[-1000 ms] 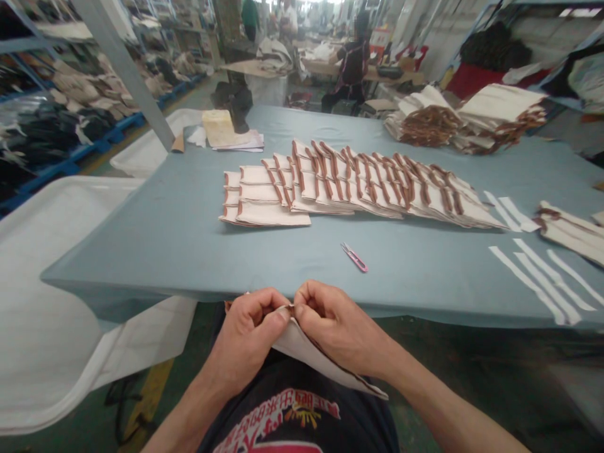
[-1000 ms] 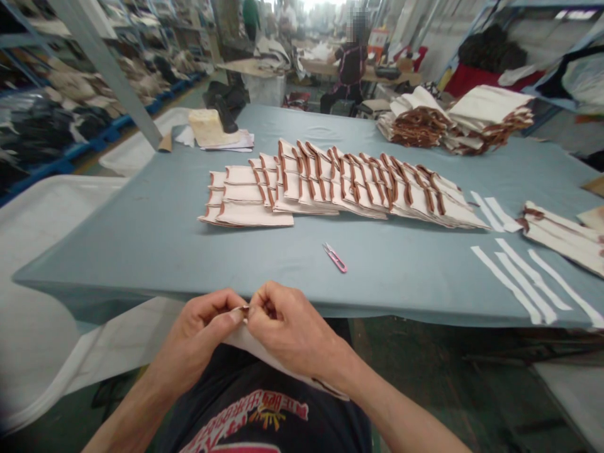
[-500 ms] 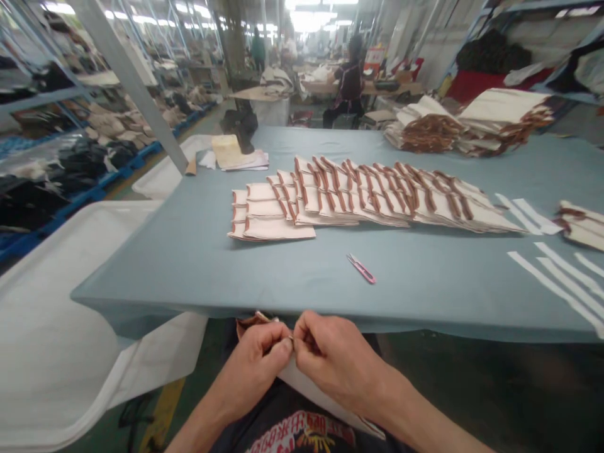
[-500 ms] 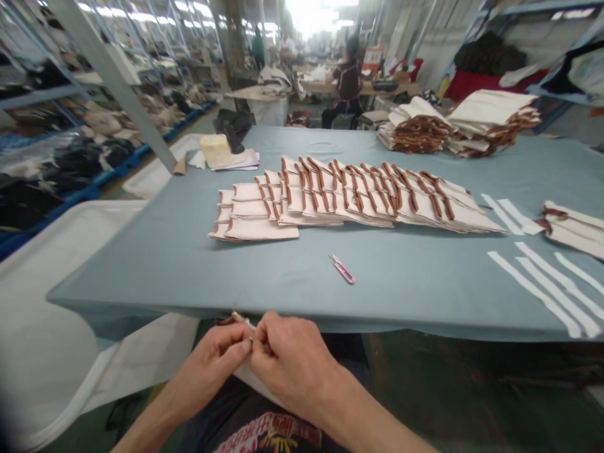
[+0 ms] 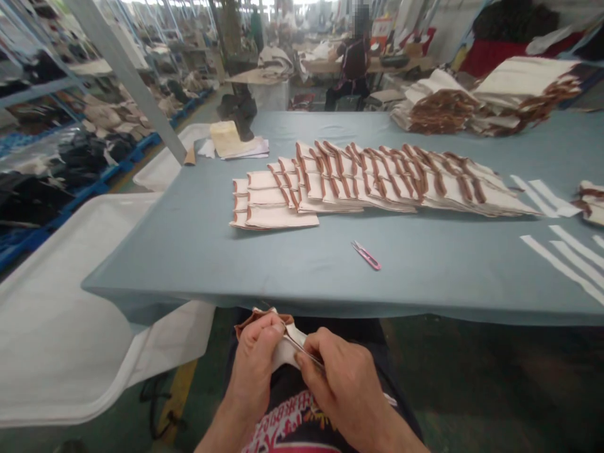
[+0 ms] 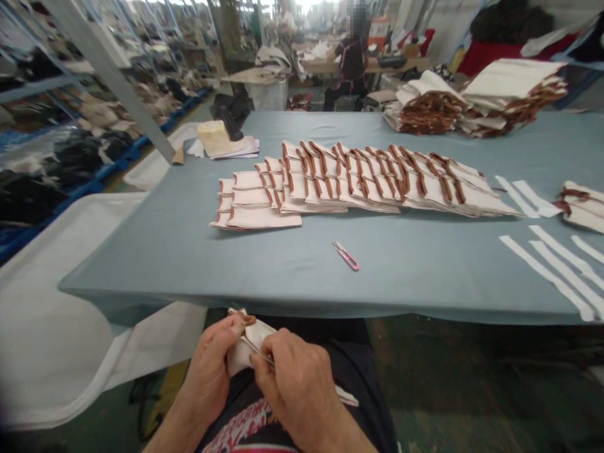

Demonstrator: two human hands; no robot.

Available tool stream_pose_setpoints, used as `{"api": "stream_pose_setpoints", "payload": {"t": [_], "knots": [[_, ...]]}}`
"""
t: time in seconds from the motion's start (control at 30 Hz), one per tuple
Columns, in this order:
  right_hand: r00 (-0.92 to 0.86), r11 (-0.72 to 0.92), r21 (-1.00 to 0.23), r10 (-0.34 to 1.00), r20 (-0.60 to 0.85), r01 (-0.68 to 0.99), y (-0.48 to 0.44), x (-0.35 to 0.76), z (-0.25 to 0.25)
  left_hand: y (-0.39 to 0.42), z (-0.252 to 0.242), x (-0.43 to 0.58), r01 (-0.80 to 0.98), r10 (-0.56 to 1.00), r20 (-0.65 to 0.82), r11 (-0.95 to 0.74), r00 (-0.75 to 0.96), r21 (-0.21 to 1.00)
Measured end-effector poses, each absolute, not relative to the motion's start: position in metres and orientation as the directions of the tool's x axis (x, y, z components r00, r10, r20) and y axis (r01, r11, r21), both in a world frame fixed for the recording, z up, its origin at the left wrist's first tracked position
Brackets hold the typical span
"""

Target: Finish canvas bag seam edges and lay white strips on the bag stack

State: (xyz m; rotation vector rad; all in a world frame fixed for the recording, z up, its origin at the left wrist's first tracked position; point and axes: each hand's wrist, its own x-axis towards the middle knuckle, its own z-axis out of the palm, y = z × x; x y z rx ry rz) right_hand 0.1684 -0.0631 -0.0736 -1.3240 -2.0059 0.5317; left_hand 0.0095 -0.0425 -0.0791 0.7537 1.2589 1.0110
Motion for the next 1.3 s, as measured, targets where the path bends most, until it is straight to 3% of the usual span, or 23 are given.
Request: {"api": "stream_pose_setpoints", "payload": {"t": [0.17,0.27,0.43,0.57,0.67,0.73,1.1,1.2,1.3], "knots": [[-0.229,0.592,-0.526,0.768,0.598,0.611,-0.055,0.164,-0.087,-0.041,-0.076,0.022,-0.253,0.906,-0.416,0.386,-0.076,0.887],[-0.255,0.677,-0.459,0.682,0.686,0.576,-0.044,0.171,-0.087,-0.040,-0.067,0.017,-0.234,0.931,-0.364,0.346,-0.037,0.909],[-0.311,0.694,-0.462,0.686,0.658,0.553,-0.032,0.189,-0.083,-0.033,-0.051,-0.003,0.186,0.963,-0.193,0.158,0.189,0.970],[-0.278,0.583,-0.626,0.807,0.521,0.518,-0.033,0.191,-0.077,-0.027,-0.052,-0.008,0.310,0.935,-0.188,0.090,0.300,0.946],[-0.184,0.326,-0.816,0.945,0.270,0.478,-0.036,0.185,-0.068,-0.026,-0.058,-0.004,0.313,0.939,-0.116,0.009,0.324,0.950],[-0.136,0.176,-0.865,0.983,0.126,0.469,-0.037,0.181,-0.062,-0.026,-0.061,0.001,0.309,0.950,-0.041,-0.059,0.308,0.949],[-0.085,-0.109,-0.881,0.982,-0.166,0.461,-0.026,0.175,-0.051,-0.024,-0.070,0.009,0.328,0.930,0.274,-0.345,0.245,0.879],[-0.102,-0.174,-0.884,0.965,-0.240,0.435,-0.024,0.175,-0.052,-0.024,-0.071,0.010,0.327,0.947,0.222,-0.292,0.234,0.899],[-0.179,-0.159,-0.897,0.951,-0.250,0.412,-0.025,0.180,-0.052,-0.026,-0.069,0.009,0.279,0.974,0.022,-0.085,0.224,0.956]]}}
